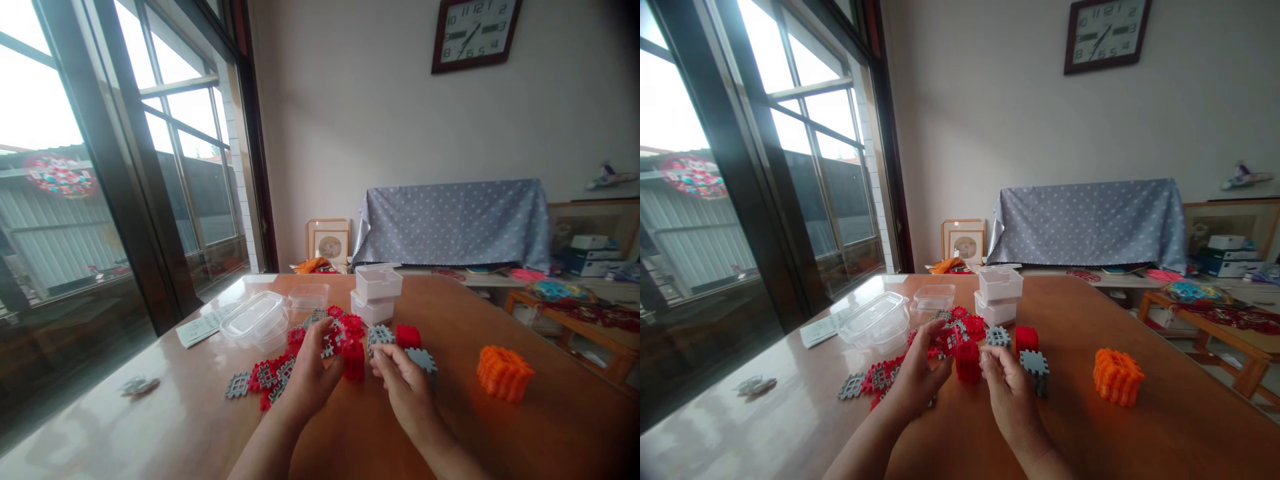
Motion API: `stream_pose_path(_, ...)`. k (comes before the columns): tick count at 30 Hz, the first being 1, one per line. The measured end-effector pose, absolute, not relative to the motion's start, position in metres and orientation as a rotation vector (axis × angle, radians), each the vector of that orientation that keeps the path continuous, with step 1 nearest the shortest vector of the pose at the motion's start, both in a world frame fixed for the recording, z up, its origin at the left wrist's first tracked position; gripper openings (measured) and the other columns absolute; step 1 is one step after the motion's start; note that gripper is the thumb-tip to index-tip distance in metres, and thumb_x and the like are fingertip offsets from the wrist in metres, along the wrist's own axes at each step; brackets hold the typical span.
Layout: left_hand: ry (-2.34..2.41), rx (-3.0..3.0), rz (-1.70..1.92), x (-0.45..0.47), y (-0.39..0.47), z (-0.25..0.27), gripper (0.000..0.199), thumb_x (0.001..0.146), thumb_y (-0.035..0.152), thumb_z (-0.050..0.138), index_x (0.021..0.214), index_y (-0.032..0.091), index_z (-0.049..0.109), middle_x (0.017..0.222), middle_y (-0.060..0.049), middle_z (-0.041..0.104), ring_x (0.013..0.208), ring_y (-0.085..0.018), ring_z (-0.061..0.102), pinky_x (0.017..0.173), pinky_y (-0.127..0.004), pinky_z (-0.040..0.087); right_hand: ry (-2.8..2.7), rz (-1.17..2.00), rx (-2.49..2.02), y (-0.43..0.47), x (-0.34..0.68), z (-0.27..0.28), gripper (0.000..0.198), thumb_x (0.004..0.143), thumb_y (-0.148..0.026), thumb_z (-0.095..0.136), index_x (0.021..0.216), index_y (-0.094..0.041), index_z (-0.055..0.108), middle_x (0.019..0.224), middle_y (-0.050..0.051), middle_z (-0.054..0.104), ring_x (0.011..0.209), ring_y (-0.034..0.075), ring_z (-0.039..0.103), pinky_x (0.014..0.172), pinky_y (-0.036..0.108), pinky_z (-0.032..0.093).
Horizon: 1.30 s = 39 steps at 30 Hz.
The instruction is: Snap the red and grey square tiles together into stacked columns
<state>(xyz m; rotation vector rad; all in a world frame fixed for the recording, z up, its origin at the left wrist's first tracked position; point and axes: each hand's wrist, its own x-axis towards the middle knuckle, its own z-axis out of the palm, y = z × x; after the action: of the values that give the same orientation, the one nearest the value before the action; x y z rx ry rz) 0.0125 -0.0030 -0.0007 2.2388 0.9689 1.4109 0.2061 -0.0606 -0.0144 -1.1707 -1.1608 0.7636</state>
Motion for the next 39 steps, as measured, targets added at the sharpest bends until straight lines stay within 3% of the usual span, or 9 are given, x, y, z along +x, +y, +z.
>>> stream_pose_path(7,0.754,2.415,1.340,0.025,-0.022,0.011,0.078,0.082,0.003,0.060,0.152,0.027,0.033,0.147,-0.014,0.050,0.137,-0.028,0.050,0.112,-0.050,0.047,-1.106,0.980,-1.109,-0.061,0.207,-0.009,0.043,0.088,-0.063,0.067,0.079,-0.021,0.068,0.070,0.000,0.063,0.066,0.016,0.054,0.064,0.027,0.043)
stream_pose_path(13,0.741,2.462,1.301,0.027,-0.022,0.010,0.080,0.082,0.003,0.061,0.153,0.026,0.032,0.148,-0.015,0.050,0.138,-0.028,0.049,0.112,-0.049,0.048,-1.080,1.055,-1.086,-0.064,0.205,-0.001,0.044,0.083,-0.062,0.073,0.075,-0.019,0.068,0.066,0.000,0.062,0.059,0.014,0.051,0.056,0.026,0.037)
stream_pose_path(20,0.909,2.365,1.280,0.022,-0.019,0.001,0.074,0.086,0.018,0.067,0.152,0.027,0.035,0.152,-0.014,0.050,0.140,-0.031,0.050,0.114,-0.053,0.046,-0.977,1.021,-1.124,-0.064,0.203,0.005,0.045,0.077,-0.063,0.076,0.069,-0.021,0.065,0.063,0.002,0.063,0.054,0.015,0.051,0.051,0.027,0.037)
stream_pose_path(28,0.989,2.279,1.304,0.016,-0.005,-0.001,0.052,0.090,0.024,0.067,0.140,0.025,0.053,0.141,-0.011,0.062,0.131,-0.028,0.058,0.111,-0.048,0.047,-0.875,1.084,-1.051,-0.057,0.208,-0.006,0.042,0.081,-0.060,0.076,0.083,-0.018,0.071,0.066,0.000,0.062,0.053,0.011,0.048,0.048,0.023,0.031)
stream_pose_path(33,1.121,2.136,1.284,0.015,0.010,-0.003,0.042,0.089,0.023,0.065,0.131,0.023,0.060,0.136,-0.010,0.066,0.126,-0.028,0.062,0.108,-0.046,0.049,-0.834,0.982,-1.114,-0.057,0.208,-0.004,0.051,0.075,-0.066,0.077,0.090,-0.017,0.076,0.063,0.001,0.065,0.050,0.012,0.051,0.045,0.024,0.034)
stream_pose_path(39,1.147,2.151,1.223,0.022,0.017,-0.012,0.045,0.085,0.017,0.064,0.130,0.020,0.063,0.130,-0.011,0.070,0.122,-0.028,0.064,0.107,-0.046,0.050,-0.858,0.926,-1.138,-0.057,0.208,-0.005,0.054,0.075,-0.071,0.074,0.088,-0.018,0.076,0.061,0.002,0.066,0.048,0.014,0.054,0.044,0.027,0.034)
